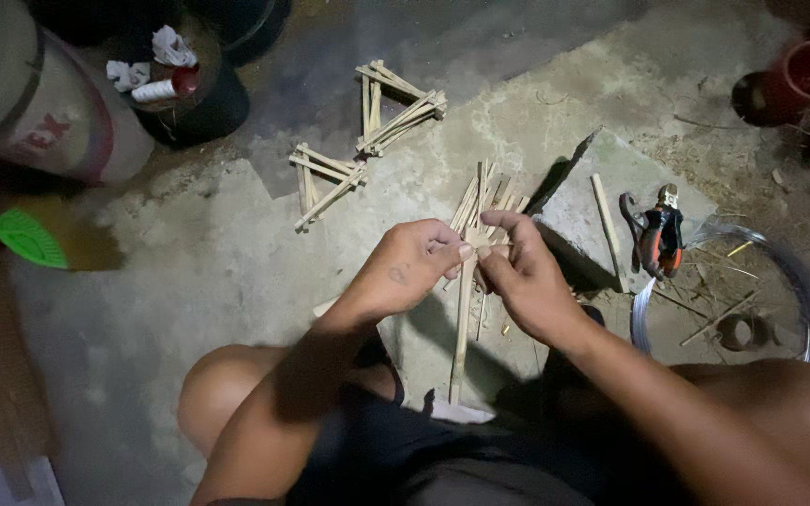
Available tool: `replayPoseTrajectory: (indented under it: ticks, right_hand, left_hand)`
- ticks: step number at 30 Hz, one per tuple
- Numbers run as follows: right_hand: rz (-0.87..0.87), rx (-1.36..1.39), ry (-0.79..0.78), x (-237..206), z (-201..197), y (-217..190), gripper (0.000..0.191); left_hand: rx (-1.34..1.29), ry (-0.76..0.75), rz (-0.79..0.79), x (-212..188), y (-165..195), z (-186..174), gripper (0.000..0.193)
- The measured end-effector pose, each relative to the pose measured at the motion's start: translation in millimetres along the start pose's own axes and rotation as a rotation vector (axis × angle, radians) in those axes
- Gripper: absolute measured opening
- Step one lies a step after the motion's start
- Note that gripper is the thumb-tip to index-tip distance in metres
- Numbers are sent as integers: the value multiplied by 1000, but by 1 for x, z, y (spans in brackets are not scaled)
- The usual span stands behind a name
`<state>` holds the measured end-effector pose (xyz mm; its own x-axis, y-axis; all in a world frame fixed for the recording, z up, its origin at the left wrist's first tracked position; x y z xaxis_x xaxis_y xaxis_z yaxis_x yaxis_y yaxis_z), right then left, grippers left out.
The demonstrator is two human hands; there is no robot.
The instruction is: The person sits on the ground assembling small triangular truss frames from thin wooden sticks, tying joints with wire. They twist wire by hand, trim excess wire with pliers, and set completed frames aside with previously finished ones.
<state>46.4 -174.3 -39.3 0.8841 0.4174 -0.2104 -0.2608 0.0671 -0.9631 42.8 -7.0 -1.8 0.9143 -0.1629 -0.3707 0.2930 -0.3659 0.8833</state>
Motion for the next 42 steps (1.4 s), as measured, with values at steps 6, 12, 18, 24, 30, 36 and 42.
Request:
replayPoseTrajectory:
  ticks: [6,12,18,24,30,36,42]
  right_hand:
    - [16,45,-24,5,-4,7,18]
    - [96,-52,-9,8,-11,15,19]
    - [73,-114,17,6,-9,15,17]
    - [70,-57,49,1,-3,10,17]
    - [111,-82,60,-2,-5,11,13]
    - [136,77,36,1,-3,13,13]
    - [300,204,-11,-8,-6,6,17]
  left_hand:
    - [-18,-5,32,2,-3,1,24]
    - [17,-15,44,2,-8,1,22]
    - [2,-28,63,0,-1,3,23]
    - [168,-1,132,-4,9,-2,28]
    - [29,-46,51,-4,2,2,28]
    - [67,-20,51,-1,-1,3,29]
    - [69,-61,50,-1,0,6,32]
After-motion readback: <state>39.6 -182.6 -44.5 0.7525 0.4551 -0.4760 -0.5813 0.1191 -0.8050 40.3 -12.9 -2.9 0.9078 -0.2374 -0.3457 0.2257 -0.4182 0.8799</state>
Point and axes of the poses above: each hand's wrist, its own x-axis towards the middle knuckle, its own z-axis out of the palm, y = z × x, the point moved 5 cm from there along x, towards the middle knuckle
